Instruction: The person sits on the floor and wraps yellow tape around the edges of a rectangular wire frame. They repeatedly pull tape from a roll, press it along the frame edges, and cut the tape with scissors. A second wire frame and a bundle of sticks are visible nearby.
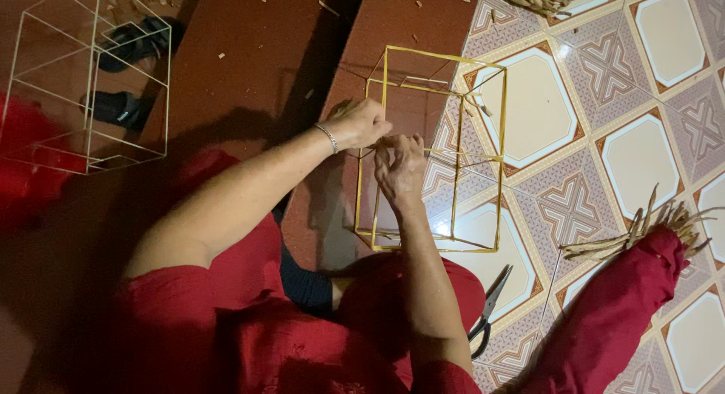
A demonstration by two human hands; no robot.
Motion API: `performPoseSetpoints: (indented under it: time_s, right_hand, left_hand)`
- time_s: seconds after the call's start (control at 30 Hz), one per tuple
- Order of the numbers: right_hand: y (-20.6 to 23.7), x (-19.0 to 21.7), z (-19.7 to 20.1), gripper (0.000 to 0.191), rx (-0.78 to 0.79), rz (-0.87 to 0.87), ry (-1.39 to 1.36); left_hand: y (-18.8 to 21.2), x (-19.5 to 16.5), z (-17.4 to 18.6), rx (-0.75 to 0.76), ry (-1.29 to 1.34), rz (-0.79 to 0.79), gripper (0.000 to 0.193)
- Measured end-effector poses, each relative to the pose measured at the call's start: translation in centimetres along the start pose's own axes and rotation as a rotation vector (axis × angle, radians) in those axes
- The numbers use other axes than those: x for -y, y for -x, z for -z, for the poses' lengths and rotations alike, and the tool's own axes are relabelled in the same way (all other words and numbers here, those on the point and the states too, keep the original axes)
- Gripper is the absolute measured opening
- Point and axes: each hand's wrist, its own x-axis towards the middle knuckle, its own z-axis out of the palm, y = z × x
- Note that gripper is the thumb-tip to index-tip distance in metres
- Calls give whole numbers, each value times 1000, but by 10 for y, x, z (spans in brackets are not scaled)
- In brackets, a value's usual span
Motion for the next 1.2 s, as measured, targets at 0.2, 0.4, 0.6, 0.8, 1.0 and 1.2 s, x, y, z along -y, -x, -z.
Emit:
performPoseSetpoints:
  time_s: [0.2, 0.4, 0.6, 0.8, 1.0, 1.2]
  right_hand:
    - [-2, 1, 2, 8, 8, -66, -80]
    - [-4, -3, -2, 8, 34, -99, -48]
    - [-3, -7, 1, 3, 45, -61, -88]
    - [-6, 1, 10, 19, 57, 28, -43]
    - [-10, 6, 8, 21, -2, 7, 37]
    - [-13, 1, 23, 16, -16, -143, -61]
  left_hand:
    - [7, 27, 39, 560, 117, 148, 46]
    - [15, 34, 35, 438, 291, 254, 37]
    - [17, 21, 26, 393, 143, 268, 33]
    - [18, 11, 23, 387, 102, 375, 33]
    - [24, 11, 13, 297, -87, 267, 44]
    - [18, 19, 49, 363, -29, 303, 58]
